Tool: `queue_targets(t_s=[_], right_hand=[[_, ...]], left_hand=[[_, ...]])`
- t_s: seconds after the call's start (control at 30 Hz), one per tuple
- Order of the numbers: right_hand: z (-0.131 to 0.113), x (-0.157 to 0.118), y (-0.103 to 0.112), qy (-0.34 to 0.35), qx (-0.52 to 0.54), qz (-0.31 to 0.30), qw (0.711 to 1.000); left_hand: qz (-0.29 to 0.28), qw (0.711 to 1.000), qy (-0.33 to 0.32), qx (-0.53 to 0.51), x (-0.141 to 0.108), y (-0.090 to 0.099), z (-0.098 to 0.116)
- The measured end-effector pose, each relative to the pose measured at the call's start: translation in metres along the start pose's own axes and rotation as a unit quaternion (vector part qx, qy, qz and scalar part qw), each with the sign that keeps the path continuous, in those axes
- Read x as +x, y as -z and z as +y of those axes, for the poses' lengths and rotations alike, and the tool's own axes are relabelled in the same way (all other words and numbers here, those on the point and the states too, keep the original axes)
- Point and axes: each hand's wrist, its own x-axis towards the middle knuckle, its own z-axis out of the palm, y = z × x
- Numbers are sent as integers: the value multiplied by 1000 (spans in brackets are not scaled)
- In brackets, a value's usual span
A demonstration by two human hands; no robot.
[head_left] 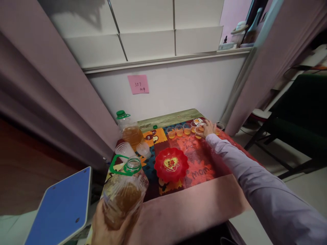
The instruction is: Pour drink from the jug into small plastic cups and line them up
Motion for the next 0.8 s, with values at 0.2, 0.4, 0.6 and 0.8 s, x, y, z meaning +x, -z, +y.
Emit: queue_targets(t_s=[0.2, 0.4, 0.6, 0.8], right_hand=[[-5, -4, -2, -13, -8, -6, 1000], [-31, -7, 19, 33, 16, 46, 998], [-137, -47, 31, 258, 122, -76, 956], [-260, -105, 9, 364, 129, -240, 891]], left_hand=[[-24, 1000, 11, 5, 1, 3, -2], [16, 1000, 5, -11, -8, -2, 15], [33, 999, -9, -30, -16, -4, 14], [28, 998, -12, -50, -19, -4, 14]])
